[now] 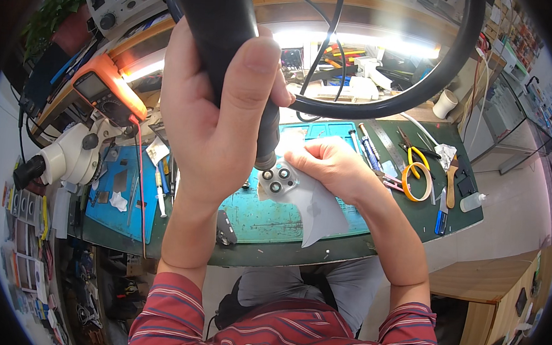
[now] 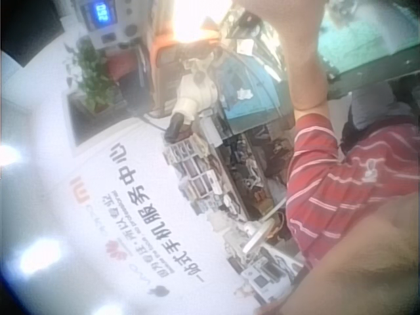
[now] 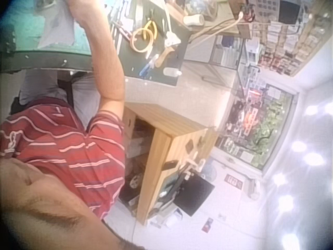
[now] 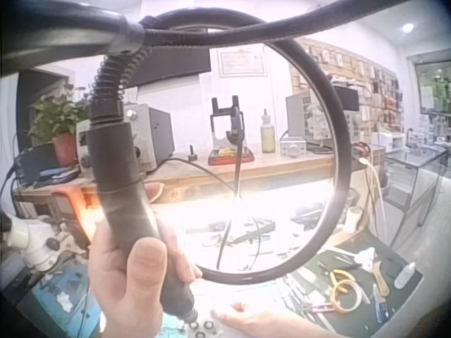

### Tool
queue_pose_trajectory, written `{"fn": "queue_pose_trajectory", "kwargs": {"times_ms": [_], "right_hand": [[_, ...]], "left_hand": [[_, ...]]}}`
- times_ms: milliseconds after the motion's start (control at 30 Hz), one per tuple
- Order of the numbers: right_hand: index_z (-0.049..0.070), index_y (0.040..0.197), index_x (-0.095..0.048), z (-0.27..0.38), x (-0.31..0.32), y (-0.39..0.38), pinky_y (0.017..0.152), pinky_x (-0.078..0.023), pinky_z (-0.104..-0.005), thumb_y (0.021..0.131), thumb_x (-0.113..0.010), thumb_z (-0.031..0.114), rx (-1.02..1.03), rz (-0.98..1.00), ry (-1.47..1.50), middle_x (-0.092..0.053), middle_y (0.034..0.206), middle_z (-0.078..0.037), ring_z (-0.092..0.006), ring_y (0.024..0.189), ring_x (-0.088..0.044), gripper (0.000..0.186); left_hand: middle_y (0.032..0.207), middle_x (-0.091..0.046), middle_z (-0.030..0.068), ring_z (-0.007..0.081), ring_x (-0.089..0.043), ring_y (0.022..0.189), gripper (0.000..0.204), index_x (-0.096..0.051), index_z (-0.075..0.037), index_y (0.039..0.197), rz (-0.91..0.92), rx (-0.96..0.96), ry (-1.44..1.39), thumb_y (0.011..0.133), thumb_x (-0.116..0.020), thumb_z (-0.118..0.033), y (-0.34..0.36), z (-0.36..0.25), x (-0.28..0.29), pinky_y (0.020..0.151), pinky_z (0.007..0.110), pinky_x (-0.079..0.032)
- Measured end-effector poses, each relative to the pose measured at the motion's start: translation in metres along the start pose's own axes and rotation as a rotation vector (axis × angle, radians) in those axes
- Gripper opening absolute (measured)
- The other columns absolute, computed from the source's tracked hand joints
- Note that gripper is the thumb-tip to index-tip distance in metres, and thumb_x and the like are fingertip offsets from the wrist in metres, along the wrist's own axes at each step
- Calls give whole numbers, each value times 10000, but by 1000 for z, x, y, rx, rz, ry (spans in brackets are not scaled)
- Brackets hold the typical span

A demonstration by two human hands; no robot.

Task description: The person cleans the camera module of a smartphone with a cloth, then uses a hot air gun to heat the camera area. They apply adhesive with a small brush and reattach the camera module to the phone body.

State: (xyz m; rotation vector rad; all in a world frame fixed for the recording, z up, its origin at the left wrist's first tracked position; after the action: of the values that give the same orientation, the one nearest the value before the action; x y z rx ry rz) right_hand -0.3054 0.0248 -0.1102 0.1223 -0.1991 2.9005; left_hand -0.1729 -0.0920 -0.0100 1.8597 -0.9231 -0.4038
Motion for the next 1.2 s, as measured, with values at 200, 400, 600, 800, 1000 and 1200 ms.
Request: {"fn": "queue_pose_trajectory", "kwargs": {"times_ms": [200, 400, 600, 800, 1000, 1200], "right_hand": [[31, 965, -757, -1, 0, 2, 612, -432, -224, 1026, -671, 343, 56, -40, -76, -671, 813, 58, -16, 695, -528, 329], [32, 872, -682, 10, -1, -1, 672, -464, -279, 1021, -641, 311, -6, -23, -83, -596, 771, 31, -68, 732, -502, 319], [42, 864, -714, 3, -3, 2, 614, -421, -246, 1025, -658, 339, 19, -41, -28, -611, 754, 60, -32, 691, -488, 342], [40, 801, -656, 6, -4, 6, 615, -426, -277, 1007, -662, 353, -9, -8, -113, -574, 737, 39, -55, 696, -476, 375], [29, 809, -640, 6, -6, 5, 638, -446, -301, 1002, -655, 356, 9, -40, -143, -568, 747, 16, -77, 711, -484, 380], [16, 987, -747, 4, -2, 1, 688, -480, -279, 1026, -633, 357, -7, -40, -49, -674, 851, 11, -66, 760, -553, 361]], "left_hand": [[934, -606, 72, 132, -631, 708, 538, -422, 103, 1429, -1, 4, 3, 1091, -536, -299, 1, 0, 1, 693, 329, -581], [936, -605, 75, 131, -630, 709, 538, -421, 97, 1429, 8, -2, -17, 1092, -533, -307, 1, 3, 2, 694, 330, -583], [938, -608, 77, 130, -631, 711, 536, -422, 96, 1430, 7, -13, -14, 1094, -529, -307, 2, 4, 3, 694, 330, -585], [932, -614, 74, 132, -635, 708, 530, -434, 91, 1427, -4, -18, -4, 1091, -536, -306, 2, 4, 6, 687, 328, -583], [742, -629, 25, 82, -599, 662, 344, -519, 12, 1219, -128, 42, -123, 1045, -645, -257, 4, -1, -3, 634, 227, -472], [944, -609, 71, 125, -627, 713, 515, -419, 86, 1436, -40, 8, -26, 1087, -541, -273, 2, -1, 7, 683, 321, -581]]}}
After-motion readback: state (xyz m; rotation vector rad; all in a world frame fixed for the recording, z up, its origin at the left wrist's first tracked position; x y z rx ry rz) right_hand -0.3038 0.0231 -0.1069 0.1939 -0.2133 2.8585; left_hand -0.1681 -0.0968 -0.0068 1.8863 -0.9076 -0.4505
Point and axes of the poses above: each hand's wrist, its own y-axis towards the middle knuckle, its own x-axis out of the back of the hand, z = x × y, the point moved 1 cm from there along y, towards the middle knuckle
